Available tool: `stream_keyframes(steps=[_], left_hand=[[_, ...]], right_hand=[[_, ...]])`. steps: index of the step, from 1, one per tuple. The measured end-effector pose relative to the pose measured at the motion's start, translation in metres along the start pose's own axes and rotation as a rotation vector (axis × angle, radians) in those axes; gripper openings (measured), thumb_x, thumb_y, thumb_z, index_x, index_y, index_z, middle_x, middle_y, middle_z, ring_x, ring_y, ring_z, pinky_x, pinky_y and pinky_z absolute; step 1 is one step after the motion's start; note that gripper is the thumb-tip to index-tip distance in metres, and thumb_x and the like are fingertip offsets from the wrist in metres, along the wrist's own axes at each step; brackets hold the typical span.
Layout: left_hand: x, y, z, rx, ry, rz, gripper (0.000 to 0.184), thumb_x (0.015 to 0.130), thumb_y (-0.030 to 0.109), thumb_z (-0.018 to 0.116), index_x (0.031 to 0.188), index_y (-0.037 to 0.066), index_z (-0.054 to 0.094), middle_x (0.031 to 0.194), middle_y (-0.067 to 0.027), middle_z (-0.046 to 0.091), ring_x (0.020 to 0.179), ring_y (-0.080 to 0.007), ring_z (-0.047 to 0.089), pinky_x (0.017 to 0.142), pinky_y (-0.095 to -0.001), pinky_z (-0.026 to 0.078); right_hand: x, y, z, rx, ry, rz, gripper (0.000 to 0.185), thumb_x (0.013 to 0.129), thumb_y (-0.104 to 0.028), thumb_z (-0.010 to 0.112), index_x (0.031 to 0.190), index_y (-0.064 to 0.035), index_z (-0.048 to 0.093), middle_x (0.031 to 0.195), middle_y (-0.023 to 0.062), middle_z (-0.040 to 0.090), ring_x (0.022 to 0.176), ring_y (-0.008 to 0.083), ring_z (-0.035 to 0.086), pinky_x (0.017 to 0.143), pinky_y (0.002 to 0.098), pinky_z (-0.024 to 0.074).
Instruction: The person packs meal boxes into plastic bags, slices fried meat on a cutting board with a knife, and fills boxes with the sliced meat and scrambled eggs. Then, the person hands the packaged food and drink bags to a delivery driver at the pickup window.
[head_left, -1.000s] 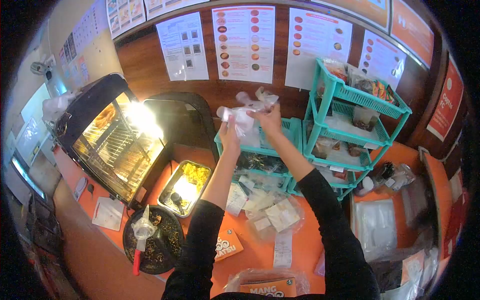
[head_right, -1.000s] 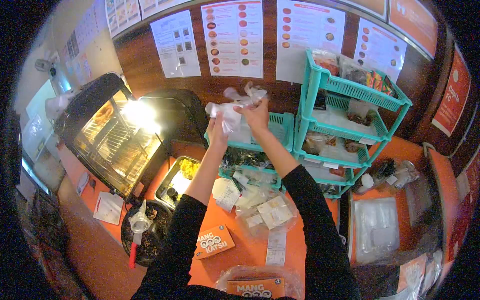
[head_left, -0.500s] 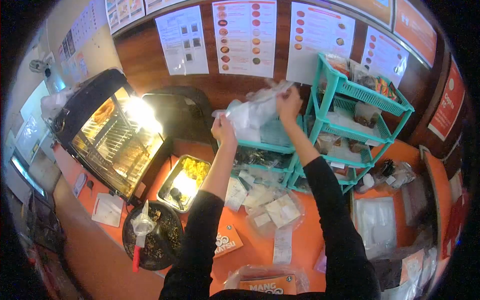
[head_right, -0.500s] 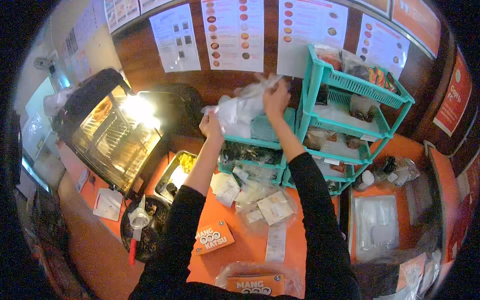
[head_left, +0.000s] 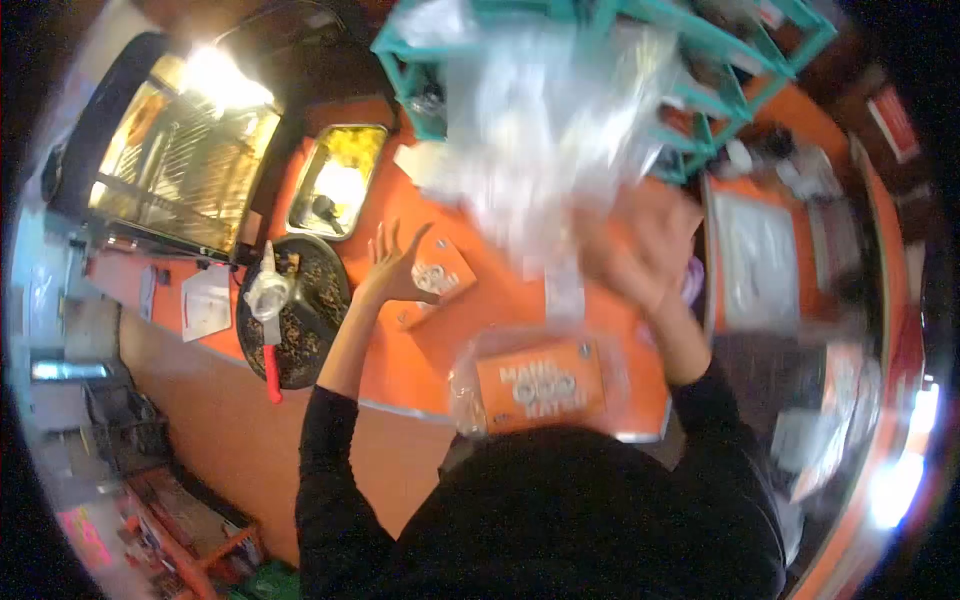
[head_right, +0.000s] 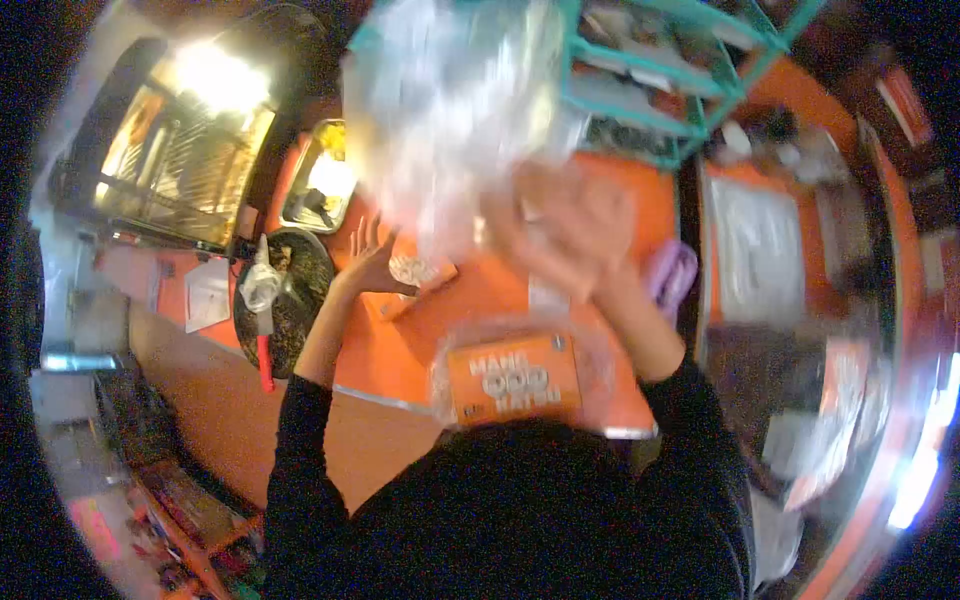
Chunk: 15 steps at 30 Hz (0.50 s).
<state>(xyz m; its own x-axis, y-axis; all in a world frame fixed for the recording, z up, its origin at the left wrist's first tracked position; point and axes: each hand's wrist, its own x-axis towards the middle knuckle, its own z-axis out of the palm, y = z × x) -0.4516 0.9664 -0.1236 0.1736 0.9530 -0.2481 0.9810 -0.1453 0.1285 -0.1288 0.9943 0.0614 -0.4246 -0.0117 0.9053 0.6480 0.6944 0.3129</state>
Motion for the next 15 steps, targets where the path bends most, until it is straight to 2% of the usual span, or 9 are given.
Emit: stream_keyframes(steps=[2, 4, 5, 7, 8, 9, 11, 12, 15], left_hand=[[-0.006, -0.003, 0.045, -0.157, -0.024, -0.079, 0.121, 0.048, 0.045, 0.084, 0.146, 0.033, 0.015, 0.128, -0.0273, 0.038, 0.122, -0.0473, 0.035, 0.101, -0.064, 0.025], [-0.013, 0.003, 0.055, -0.188, 0.123, -0.079, 0.117, 0.05, 0.041, 0.083, 0.146, 0.035, 0.017, 0.117, -0.0215, 0.049, 0.109, -0.0435, 0.049, 0.095, -0.0599, 0.033], [-0.016, 0.006, 0.052, -0.187, 0.123, -0.047, 0.117, 0.05, 0.041, 0.083, 0.146, 0.035, 0.017, 0.117, -0.0215, 0.049, 0.109, -0.0435, 0.049, 0.095, -0.0599, 0.033], [-0.026, 0.008, 0.034, -0.192, 0.181, -0.04, 0.11, 0.052, 0.038, 0.082, 0.144, 0.034, 0.022, 0.115, -0.0206, 0.048, 0.11, -0.0425, 0.049, 0.09, -0.0575, 0.037], [-0.036, 0.013, 0.017, -0.232, 0.175, -0.03, 0.105, 0.052, 0.036, 0.081, 0.143, 0.032, 0.028, 0.113, -0.018, 0.049, 0.108, -0.0404, 0.05, 0.088, -0.056, 0.039], [-0.045, 0.017, 0.006, -0.227, 0.181, -0.005, 0.105, 0.052, 0.036, 0.081, 0.143, 0.032, 0.028, 0.113, -0.018, 0.049, 0.108, -0.0404, 0.05, 0.088, -0.056, 0.039], [-0.06, 0.026, -0.014, -0.255, 0.429, 0.07, 0.099, 0.051, 0.033, 0.082, 0.139, 0.029, 0.037, 0.111, -0.0158, 0.049, 0.106, -0.0384, 0.05, 0.085, -0.0538, 0.041], [-0.07, 0.042, -0.034, -0.251, 0.424, 0.101, 0.099, 0.051, 0.033, 0.082, 0.139, 0.029, 0.037, 0.111, -0.0158, 0.049, 0.106, -0.0384, 0.05, 0.085, -0.0538, 0.041], [-0.107, 0.11, -0.09, -0.616, 0.343, 0.237, 0.091, 0.051, 0.034, 0.08, 0.134, 0.027, 0.046, 0.111, -0.015, 0.048, 0.108, -0.0364, 0.048, 0.088, -0.0528, 0.04]], right_hand=[[-0.056, -0.06, -0.06, 0.359, -0.243, 0.063, 0.031, 0.07, -0.023, 0.064, 0.101, -0.0214, 0.065, 0.097, 0.0052, 0.064, 0.088, 0.0169, 0.064, 0.066, 0.0323, 0.0513], [-0.093, -0.111, -0.104, 0.564, -0.494, 0.203, 0.027, 0.068, -0.017, 0.068, 0.094, -0.0123, 0.067, 0.099, 0.008, 0.063, 0.088, 0.0253, 0.063, 0.07, 0.0373, 0.0498], [-0.11, -0.131, -0.12, 0.618, -0.575, 0.256, 0.025, 0.068, -0.015, 0.07, 0.092, -0.0093, 0.068, 0.1, 0.009, 0.063, 0.088, 0.028, 0.062, 0.071, 0.0389, 0.0493], [-0.139, -0.161, -0.13, 0.578, -0.829, 0.442, 0.035, 0.073, -0.023, 0.063, 0.107, -0.0152, 0.061, 0.114, 0.0101, 0.058, 0.105, 0.0258, 0.058, 0.091, 0.0398, 0.0443], [-0.145, -0.169, -0.132, 0.627, -0.802, 0.59, 0.039, 0.073, -0.02, 0.064, 0.111, -0.013, 0.059, 0.119, 0.0115, 0.055, 0.111, 0.0283, 0.054, 0.093, 0.041, 0.0422], [-0.147, -0.17, -0.134, 0.601, -0.794, 0.598, 0.039, 0.073, -0.02, 0.064, 0.111, -0.013, 0.059, 0.119, 0.0115, 0.055, 0.111, 0.0283, 0.054, 0.093, 0.041, 0.0422], [-0.146, -0.175, -0.135, 0.568, -0.82, 0.697, 0.04, 0.074, -0.017, 0.064, 0.113, -0.0115, 0.058, 0.118, 0.0117, 0.055, 0.111, 0.0282, 0.054, 0.094, 0.0425, 0.0421], [-0.145, -0.179, -0.138, 0.543, -0.811, 0.718, 0.04, 0.074, -0.017, 0.064, 0.113, -0.0115, 0.058, 0.118, 0.0117, 0.055, 0.111, 0.0282, 0.054, 0.094, 0.0425, 0.0421], [-0.138, -0.188, -0.147, 0.472, -0.788, 0.733, 0.039, 0.073, -0.013, 0.063, 0.112, -0.0097, 0.059, 0.118, 0.0118, 0.055, 0.113, 0.0289, 0.053, 0.095, 0.0431, 0.0415]])
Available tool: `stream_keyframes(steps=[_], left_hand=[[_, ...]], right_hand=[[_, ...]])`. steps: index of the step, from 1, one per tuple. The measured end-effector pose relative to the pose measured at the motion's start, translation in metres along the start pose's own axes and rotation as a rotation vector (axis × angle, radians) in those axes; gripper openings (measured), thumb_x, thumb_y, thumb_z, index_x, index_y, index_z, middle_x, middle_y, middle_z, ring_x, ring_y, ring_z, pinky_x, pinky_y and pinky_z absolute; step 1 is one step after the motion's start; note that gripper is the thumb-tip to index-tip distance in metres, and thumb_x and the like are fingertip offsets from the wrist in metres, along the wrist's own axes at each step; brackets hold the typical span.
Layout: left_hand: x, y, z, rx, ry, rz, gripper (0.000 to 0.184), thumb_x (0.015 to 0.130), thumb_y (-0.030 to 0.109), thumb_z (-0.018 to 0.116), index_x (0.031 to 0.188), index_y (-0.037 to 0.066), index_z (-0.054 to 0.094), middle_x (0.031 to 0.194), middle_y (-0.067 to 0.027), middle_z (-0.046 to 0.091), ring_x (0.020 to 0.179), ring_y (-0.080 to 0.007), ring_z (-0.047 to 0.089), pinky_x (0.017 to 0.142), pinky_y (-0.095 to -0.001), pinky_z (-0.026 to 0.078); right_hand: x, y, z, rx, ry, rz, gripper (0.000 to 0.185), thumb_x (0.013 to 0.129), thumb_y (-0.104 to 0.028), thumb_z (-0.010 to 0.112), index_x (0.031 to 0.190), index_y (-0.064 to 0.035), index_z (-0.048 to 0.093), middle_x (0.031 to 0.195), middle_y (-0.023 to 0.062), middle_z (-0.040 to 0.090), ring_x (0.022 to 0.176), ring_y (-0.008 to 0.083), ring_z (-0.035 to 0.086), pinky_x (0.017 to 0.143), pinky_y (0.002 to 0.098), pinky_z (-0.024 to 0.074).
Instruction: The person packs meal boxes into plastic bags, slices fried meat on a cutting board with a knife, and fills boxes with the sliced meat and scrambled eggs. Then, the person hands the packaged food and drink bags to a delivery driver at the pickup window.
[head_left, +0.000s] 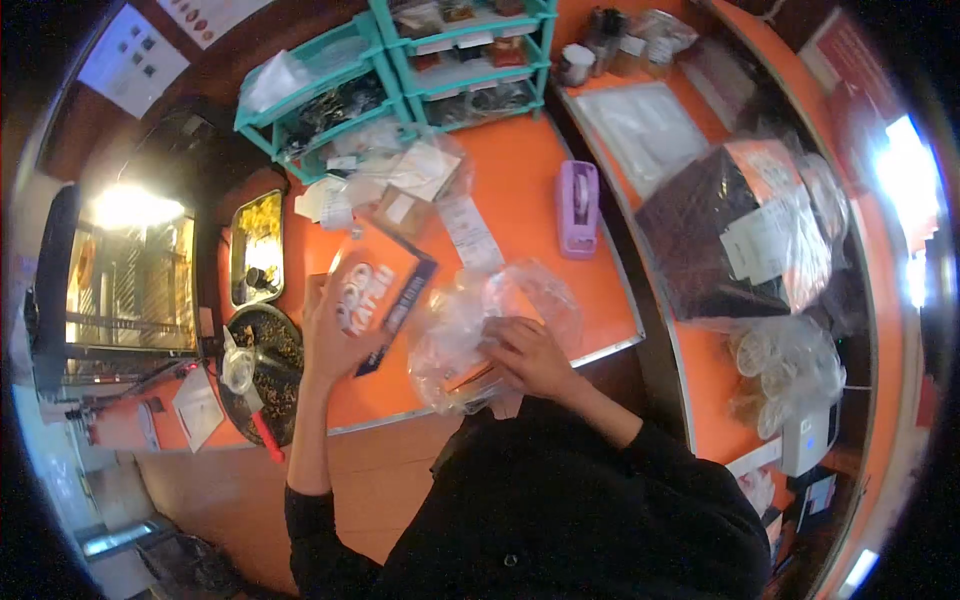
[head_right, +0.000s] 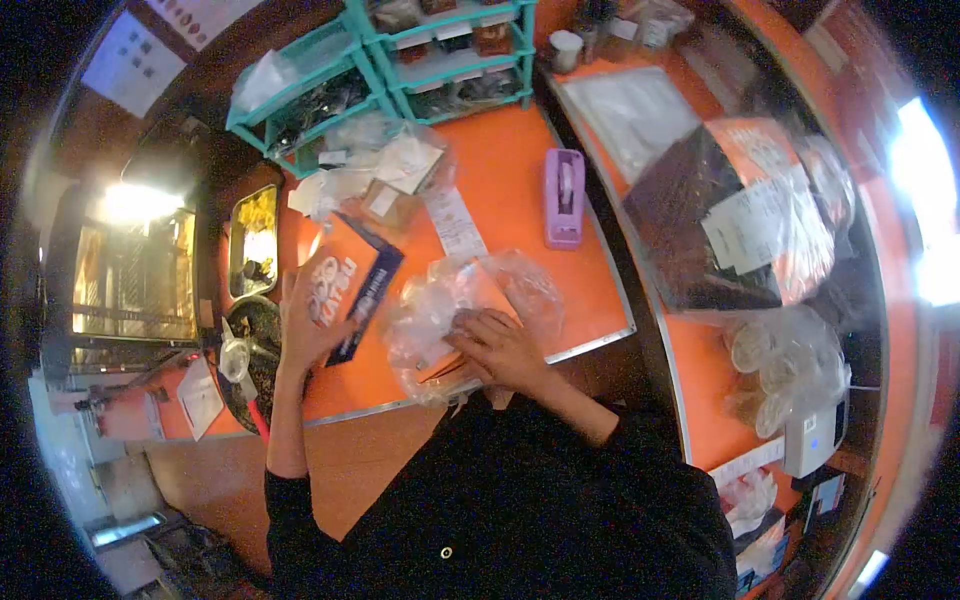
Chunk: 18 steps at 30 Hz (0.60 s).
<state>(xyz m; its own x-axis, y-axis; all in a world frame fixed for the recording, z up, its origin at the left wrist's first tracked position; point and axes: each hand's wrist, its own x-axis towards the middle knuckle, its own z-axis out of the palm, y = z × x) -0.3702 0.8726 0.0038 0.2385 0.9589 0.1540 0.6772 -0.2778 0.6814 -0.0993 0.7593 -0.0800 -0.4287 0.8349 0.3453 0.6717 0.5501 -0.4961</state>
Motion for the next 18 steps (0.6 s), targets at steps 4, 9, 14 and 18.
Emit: stream_keyframes(steps=[4, 9, 14, 18], left_hand=[[-0.01, 0.06, 0.041, 0.01, -0.292, 0.107, 0.087, 0.051, 0.038, 0.077, 0.133, 0.028, 0.049, 0.112, -0.0155, 0.047, 0.109, -0.0352, 0.046, 0.09, -0.0507, 0.036], [-0.025, 0.075, 0.07, 0.342, -0.308, 0.225, 0.089, 0.051, 0.038, 0.076, 0.135, 0.033, 0.046, 0.117, -0.0153, 0.044, 0.109, -0.0356, 0.046, 0.09, -0.0497, 0.036], [-0.025, 0.07, 0.073, 0.4, -0.309, 0.237, 0.092, 0.049, 0.041, 0.077, 0.135, 0.035, 0.045, 0.119, -0.0146, 0.042, 0.111, -0.0347, 0.044, 0.092, -0.0491, 0.034], [-0.027, 0.071, 0.073, 0.38, -0.297, 0.248, 0.093, 0.048, 0.042, 0.077, 0.135, 0.036, 0.045, 0.12, -0.0143, 0.042, 0.112, -0.0347, 0.044, 0.092, -0.0488, 0.033]], right_hand=[[-0.036, 0.002, -0.001, 0.026, 0.166, 0.002, 0.038, 0.074, -0.014, 0.064, 0.11, -0.0078, 0.059, 0.119, 0.0121, 0.055, 0.114, 0.0292, 0.05, 0.095, 0.0449, 0.0386], [-0.093, 0.035, 0.025, -0.143, 0.376, 0.58, 0.042, 0.072, -0.014, 0.062, 0.112, -0.0029, 0.059, 0.128, 0.0147, 0.05, 0.118, 0.0317, 0.045, 0.096, 0.0491, 0.0355], [-0.042, 0.08, -0.001, -0.372, -0.191, 0.619, 0.039, 0.076, -0.014, 0.062, 0.113, -0.0009, 0.058, 0.118, 0.0121, 0.055, 0.112, 0.028, 0.05, 0.093, 0.0459, 0.0395], [-0.029, 0.074, -0.073, 1.093, 0.344, 0.679, 0.035, 0.089, -0.017, 0.055, 0.12, -0.0019, 0.055, 0.103, 0.0063, 0.061, 0.095, 0.0166, 0.058, 0.082, 0.0316, 0.048]])
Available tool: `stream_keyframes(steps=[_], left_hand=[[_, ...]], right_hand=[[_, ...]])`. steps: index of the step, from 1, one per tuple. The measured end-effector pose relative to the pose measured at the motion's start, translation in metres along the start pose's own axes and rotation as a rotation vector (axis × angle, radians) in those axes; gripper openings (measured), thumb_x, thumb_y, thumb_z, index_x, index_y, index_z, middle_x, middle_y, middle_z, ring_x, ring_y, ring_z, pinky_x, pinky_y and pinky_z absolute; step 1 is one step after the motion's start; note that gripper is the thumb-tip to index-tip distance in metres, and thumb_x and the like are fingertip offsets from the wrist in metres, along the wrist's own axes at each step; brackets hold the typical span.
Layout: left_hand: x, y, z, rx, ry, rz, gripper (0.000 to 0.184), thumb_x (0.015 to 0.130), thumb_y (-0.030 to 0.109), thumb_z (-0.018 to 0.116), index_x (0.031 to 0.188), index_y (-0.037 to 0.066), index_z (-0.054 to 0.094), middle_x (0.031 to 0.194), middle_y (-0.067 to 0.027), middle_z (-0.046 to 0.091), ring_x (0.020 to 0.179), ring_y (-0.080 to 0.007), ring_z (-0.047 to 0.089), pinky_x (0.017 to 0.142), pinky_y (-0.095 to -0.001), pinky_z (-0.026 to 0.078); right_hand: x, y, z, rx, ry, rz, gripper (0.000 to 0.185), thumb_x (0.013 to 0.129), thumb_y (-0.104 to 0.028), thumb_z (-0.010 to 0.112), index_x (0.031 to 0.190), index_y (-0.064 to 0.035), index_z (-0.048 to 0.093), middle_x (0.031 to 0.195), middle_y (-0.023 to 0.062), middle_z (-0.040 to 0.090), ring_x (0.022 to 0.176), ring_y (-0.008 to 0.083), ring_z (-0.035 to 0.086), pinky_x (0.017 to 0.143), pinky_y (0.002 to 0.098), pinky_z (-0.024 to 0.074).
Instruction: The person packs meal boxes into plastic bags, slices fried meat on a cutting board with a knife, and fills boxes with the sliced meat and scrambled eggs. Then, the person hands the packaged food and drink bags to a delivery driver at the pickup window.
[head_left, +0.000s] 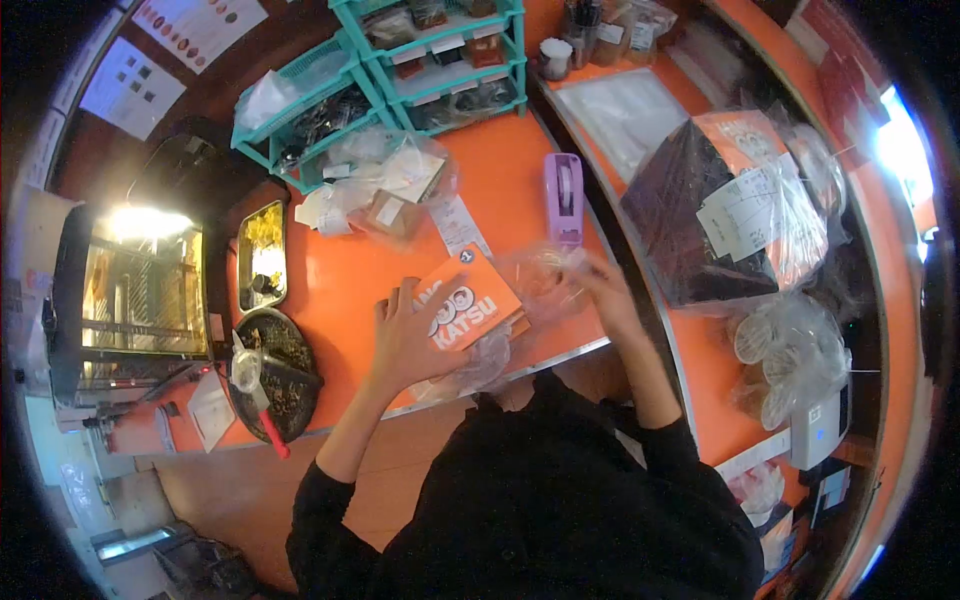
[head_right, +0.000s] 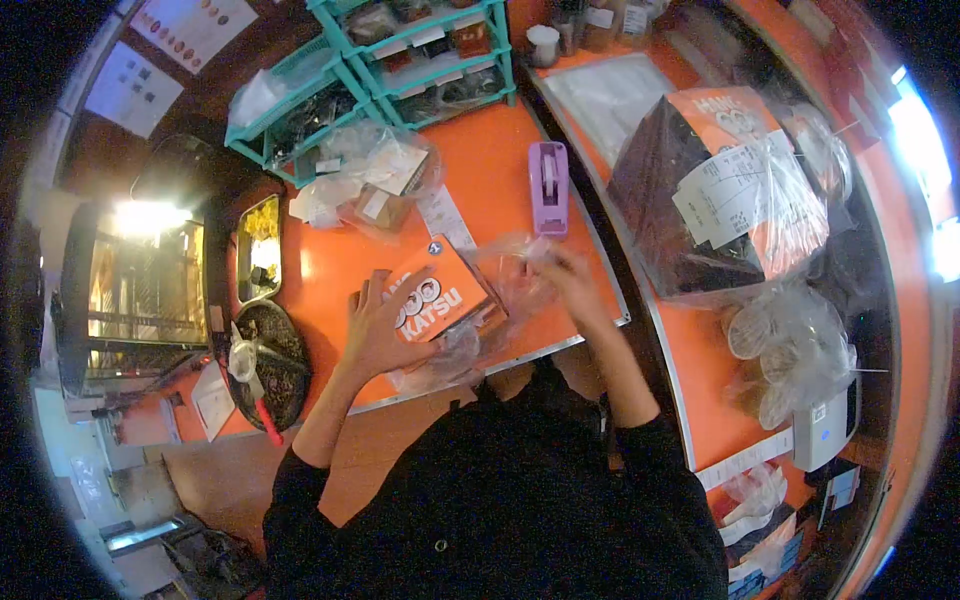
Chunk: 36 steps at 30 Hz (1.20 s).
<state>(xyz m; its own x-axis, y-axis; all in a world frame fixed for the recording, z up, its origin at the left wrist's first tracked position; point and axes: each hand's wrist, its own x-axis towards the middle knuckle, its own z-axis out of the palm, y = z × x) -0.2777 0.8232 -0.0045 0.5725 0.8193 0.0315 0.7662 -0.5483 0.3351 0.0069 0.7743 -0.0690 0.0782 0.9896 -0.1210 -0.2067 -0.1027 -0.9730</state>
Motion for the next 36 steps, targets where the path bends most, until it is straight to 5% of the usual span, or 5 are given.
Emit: stream_keyframes(steps=[12, 21, 26, 31, 36], left_hand=[[-0.006, -0.009, -0.004, -0.001, 0.056, 0.061, 0.091, 0.055, 0.051, 0.076, 0.136, 0.03, 0.043, 0.133, -0.0182, 0.041, 0.123, -0.0357, 0.041, 0.097, -0.0477, 0.031], [-0.078, -0.097, -0.016, -0.852, -0.249, -0.195, 0.089, 0.067, 0.053, 0.073, 0.138, 0.012, 0.037, 0.139, -0.0106, 0.044, 0.137, -0.0285, 0.03, 0.108, -0.0492, 0.025], [-0.111, -0.078, -0.025, 0.34, -0.304, 0.211, 0.053, 0.078, 0.028, 0.067, 0.126, 0.015, 0.049, 0.119, 0.0003, 0.057, 0.122, -0.023, 0.045, 0.103, -0.0523, 0.028], [-0.098, -0.044, -0.114, 0.525, -0.355, 0.254, 0.013, 0.074, 0.015, 0.06, 0.086, 0.01, 0.064, 0.1, -0.0025, 0.057, 0.109, -0.023, 0.05, 0.096, -0.0483, 0.034], [-0.073, -0.013, -0.167, 0.379, 0.391, 0.267, 0.006, 0.071, 0.01, 0.065, 0.072, 0.006, 0.06, 0.078, -0.006, 0.051, 0.077, -0.0207, 0.055, 0.069, -0.0307, 0.045]], right_hand=[[0.005, -0.14, 0.111, 0.151, -0.51, -0.11, 0.035, 0.092, -0.02, 0.051, 0.121, 0.0004, 0.054, 0.108, 0.0098, 0.064, 0.062, 0.0118, 0.058, 0.06, 0.021, 0.046], [0.002, -0.139, 0.054, 0.386, -0.389, -0.293, 0.038, 0.093, -0.022, 0.047, 0.119, 0.0049, 0.049, 0.129, 0.0259, 0.048, 0.048, 0.0103, 0.049, 0.046, 0.0214, 0.0429], [-0.001, -0.137, 0.062, 0.329, -0.228, -0.291, 0.036, 0.093, -0.021, 0.045, 0.118, 0.0059, 0.051, 0.122, 0.0246, 0.054, 0.044, 0.0101, 0.045, 0.043, 0.0207, 0.0364], [0.003, -0.146, 0.049, 0.218, -0.142, -0.271, 0.035, 0.093, -0.019, 0.044, 0.115, 0.0063, 0.054, 0.117, 0.0233, 0.057, 0.042, 0.0099, 0.043, 0.043, 0.0205, 0.0365], [-0.007, -0.15, 0.06, 0.182, -0.261, -0.268, 0.036, 0.093, -0.021, 0.042, 0.113, 0.0066, 0.054, 0.118, 0.024, 0.057, 0.042, 0.0099, 0.044, 0.041, 0.0208, 0.0356]])
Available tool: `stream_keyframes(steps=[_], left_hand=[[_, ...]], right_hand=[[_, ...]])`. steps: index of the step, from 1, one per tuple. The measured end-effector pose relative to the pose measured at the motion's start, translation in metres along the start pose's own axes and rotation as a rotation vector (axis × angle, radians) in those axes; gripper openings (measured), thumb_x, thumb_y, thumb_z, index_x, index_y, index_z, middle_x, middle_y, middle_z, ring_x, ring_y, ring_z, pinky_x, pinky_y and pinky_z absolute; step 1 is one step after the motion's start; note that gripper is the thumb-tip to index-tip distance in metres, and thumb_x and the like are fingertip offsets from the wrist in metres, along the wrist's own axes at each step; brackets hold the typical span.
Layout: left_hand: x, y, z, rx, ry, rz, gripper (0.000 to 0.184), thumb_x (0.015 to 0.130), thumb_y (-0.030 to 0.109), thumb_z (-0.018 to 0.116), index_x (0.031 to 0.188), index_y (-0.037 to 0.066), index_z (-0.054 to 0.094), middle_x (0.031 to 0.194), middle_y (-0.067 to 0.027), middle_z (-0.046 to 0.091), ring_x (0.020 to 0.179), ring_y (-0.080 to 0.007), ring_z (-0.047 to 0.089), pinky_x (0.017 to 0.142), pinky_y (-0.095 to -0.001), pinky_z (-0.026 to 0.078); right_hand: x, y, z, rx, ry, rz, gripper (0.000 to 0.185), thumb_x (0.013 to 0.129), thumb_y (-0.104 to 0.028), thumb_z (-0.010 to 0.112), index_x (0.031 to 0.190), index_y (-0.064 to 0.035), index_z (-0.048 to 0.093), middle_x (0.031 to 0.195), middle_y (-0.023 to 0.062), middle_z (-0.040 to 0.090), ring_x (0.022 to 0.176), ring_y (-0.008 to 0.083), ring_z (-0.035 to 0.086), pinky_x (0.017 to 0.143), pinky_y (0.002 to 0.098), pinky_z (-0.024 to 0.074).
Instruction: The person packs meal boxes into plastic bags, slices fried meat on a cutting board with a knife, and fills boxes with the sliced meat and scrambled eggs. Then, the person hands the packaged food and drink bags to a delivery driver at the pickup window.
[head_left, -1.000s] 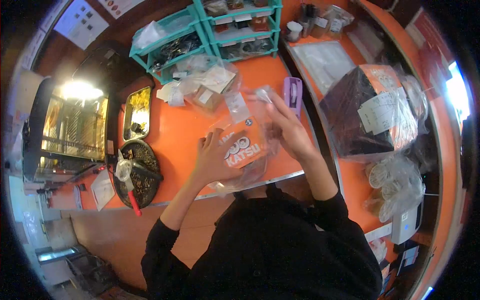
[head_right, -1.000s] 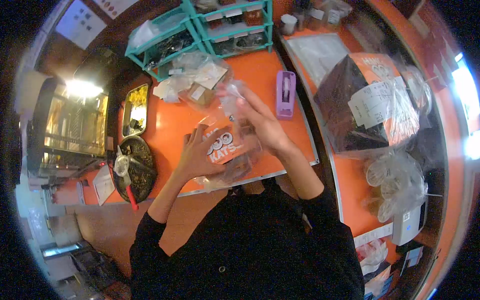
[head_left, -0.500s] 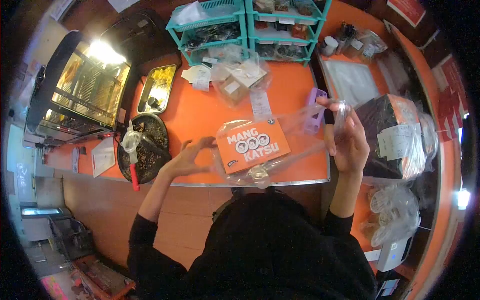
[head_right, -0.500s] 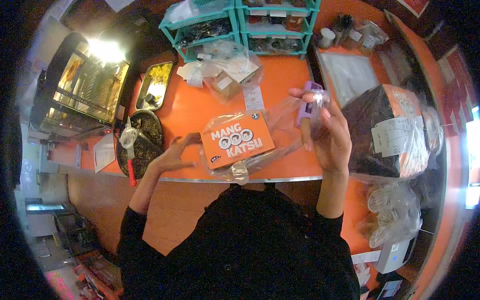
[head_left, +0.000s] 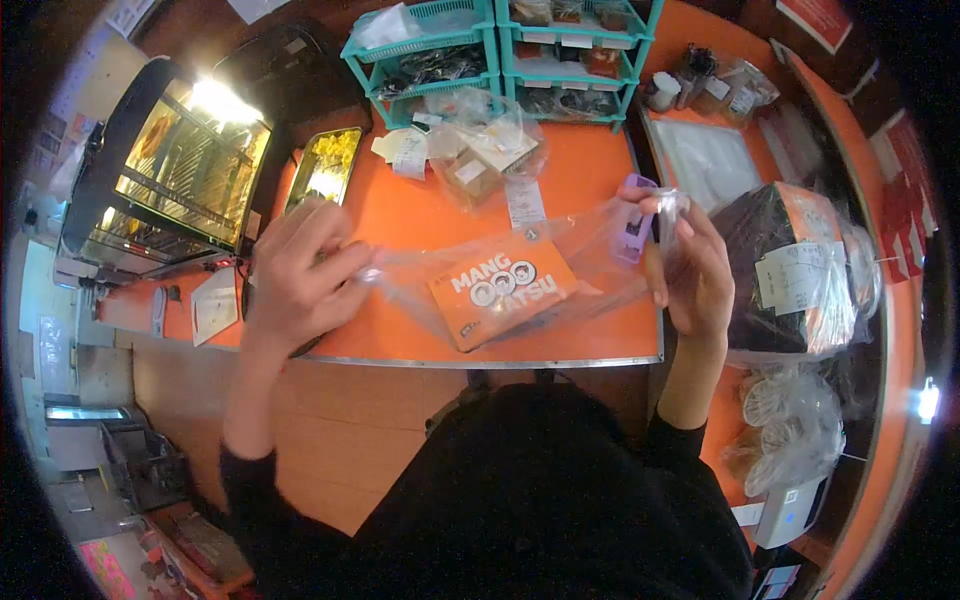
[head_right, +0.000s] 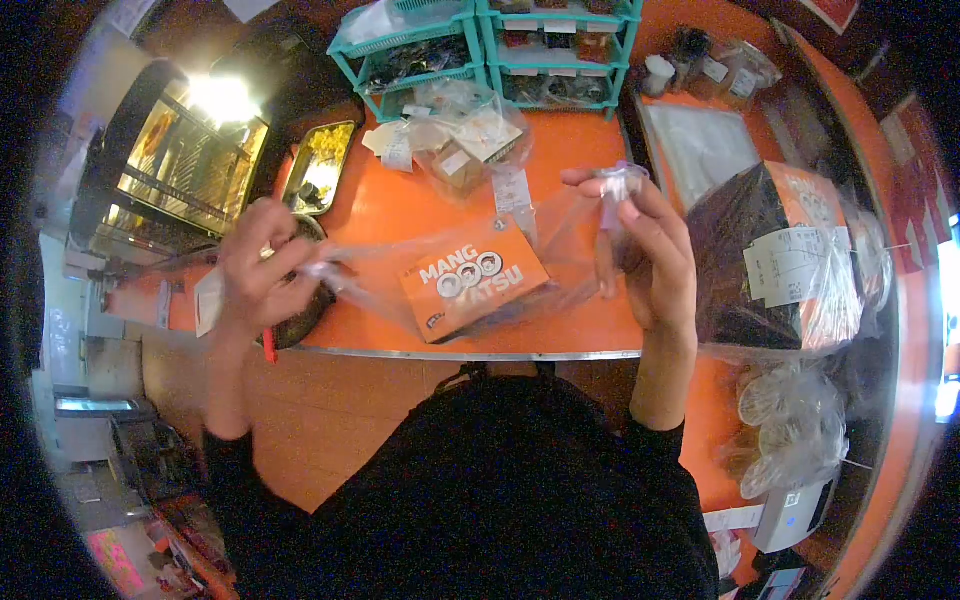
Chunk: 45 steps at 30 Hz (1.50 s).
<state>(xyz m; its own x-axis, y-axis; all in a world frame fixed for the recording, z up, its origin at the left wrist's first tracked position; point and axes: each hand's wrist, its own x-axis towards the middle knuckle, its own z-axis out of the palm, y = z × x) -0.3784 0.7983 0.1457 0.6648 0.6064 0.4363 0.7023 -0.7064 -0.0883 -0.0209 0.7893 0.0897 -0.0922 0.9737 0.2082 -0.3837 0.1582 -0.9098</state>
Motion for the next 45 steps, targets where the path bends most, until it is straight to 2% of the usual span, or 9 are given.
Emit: stream_keyframes(steps=[9, 16, 19, 23, 29, 33, 37, 39, 45], left_hand=[[0.006, 0.034, 0.057, -1.772, 0.511, -0.845, 0.024, 0.095, 0.012, 0.045, 0.118, 0.012, 0.043, 0.143, -0.0245, 0.034, 0.109, -0.0342, 0.059, 0.088, -0.0403, 0.052], [0.059, 0.088, 0.054, -2.312, 0.068, -0.541, 0.045, 0.085, 0.025, 0.047, 0.124, 0.004, 0.039, 0.13, -0.0212, 0.044, 0.121, -0.0419, 0.047, 0.096, -0.0528, 0.043], [0.077, 0.095, 0.037, -2.482, 0.12, -0.71, 0.033, 0.091, 0.027, 0.044, 0.11, 0.001, 0.049, 0.1, -0.0092, 0.056, 0.092, -0.0209, 0.056, 0.084, -0.0343, 0.044], [0.065, 0.073, 0.033, -2.29, -0.078, -0.615, 0.032, 0.092, 0.031, 0.044, 0.1, 0.0, 0.051, 0.094, -0.007, 0.057, 0.087, -0.0209, 0.058, 0.082, -0.0348, 0.044], [0.097, 0.139, 0.002, -0.339, -0.262, -0.219, 0.044, 0.088, 0.042, 0.055, 0.087, -0.003, 0.053, 0.068, -0.017, 0.062, 0.07, -0.0359, 0.064, 0.08, -0.0416, 0.047], [0.097, 0.137, 0.008, -0.409, -0.237, -0.091, 0.051, 0.085, 0.042, 0.058, 0.103, -0.006, 0.057, 0.074, -0.0202, 0.061, 0.077, -0.0369, 0.061, 0.088, -0.0481, 0.04], [0.064, 0.046, -0.008, -0.164, -0.198, -0.25, 0.11, 0.057, 0.063, 0.076, 0.137, -0.001, 0.034, 0.142, -0.0265, 0.028, 0.131, -0.0384, 0.033, 0.106, -0.0516, 0.028], [0.012, -0.002, 0.062, -0.174, -0.7, -0.185, 0.127, 0.05, 0.061, 0.08, 0.144, 0.001, 0.019, 0.149, -0.0201, 0.018, 0.141, -0.0363, 0.012, 0.112, -0.0519, 0.014], [-0.004, 0.05, 0.171, -0.46, -0.397, -0.083, 0.111, 0.055, 0.056, 0.079, 0.14, 0.004, 0.028, 0.143, -0.0141, 0.031, 0.135, -0.0307, 0.022, 0.108, -0.0483, 0.019]], right_hand=[[-0.023, -0.015, -0.012, -0.083, 0.084, 0.044, 0.039, 0.093, -0.027, 0.042, 0.11, 0.0061, 0.054, 0.1, 0.0171, 0.063, 0.043, 0.0144, 0.054, 0.041, 0.0229, 0.0424], [-0.012, -0.008, 0.048, -0.223, -0.062, 0.131, 0.03, 0.092, -0.024, 0.052, 0.109, 0.0, 0.057, 0.087, 0.0078, 0.061, 0.074, 0.0122, 0.061, 0.061, 0.0251, 0.0491], [-0.006, 0.013, 0.056, -0.572, -0.1, -0.135, 0.034, 0.084, -0.018, 0.067, 0.112, -0.001, 0.058, 0.094, 0.0109, 0.061, 0.07, 0.0139, 0.061, 0.06, 0.0274, 0.0488], [-0.01, 0.016, 0.016, -0.993, -0.203, -0.378, 0.06, 0.069, -0.022, 0.078, 0.121, -0.0029, 0.055, 0.111, 0.0143, 0.057, 0.082, 0.0207, 0.062, 0.07, 0.0327, 0.0504], [-0.035, 0.13, 0.033, -0.919, -0.187, -0.135, 0.062, 0.066, -0.029, 0.078, 0.119, -0.0052, 0.056, 0.119, 0.0177, 0.056, 0.103, 0.0311, 0.055, 0.089, 0.041, 0.0402], [-0.036, 0.144, 0.026, -0.955, -0.264, -0.112, 0.058, 0.066, -0.03, 0.075, 0.116, -0.007, 0.057, 0.121, 0.0184, 0.055, 0.11, 0.0352, 0.052, 0.094, 0.0446, 0.0366], [-0.009, 0.125, 0.015, -1.023, -0.401, 0.012, 0.049, 0.067, -0.024, 0.068, 0.112, -0.009, 0.058, 0.128, 0.0178, 0.049, 0.121, 0.0386, 0.042, 0.099, 0.0447, 0.0331], [-0.007, 0.136, 0.01, -0.949, -0.322, -0.115, 0.048, 0.067, -0.023, 0.068, 0.111, -0.0083, 0.058, 0.119, 0.0158, 0.051, 0.115, 0.0368, 0.045, 0.096, 0.0432, 0.0347], [0.01, 0.101, 0.044, -1.0, -0.318, -0.161, 0.045, 0.069, -0.027, 0.064, 0.109, -0.007, 0.058, 0.099, 0.0104, 0.051, 0.099, 0.0302, 0.049, 0.089, 0.0414, 0.0367]])
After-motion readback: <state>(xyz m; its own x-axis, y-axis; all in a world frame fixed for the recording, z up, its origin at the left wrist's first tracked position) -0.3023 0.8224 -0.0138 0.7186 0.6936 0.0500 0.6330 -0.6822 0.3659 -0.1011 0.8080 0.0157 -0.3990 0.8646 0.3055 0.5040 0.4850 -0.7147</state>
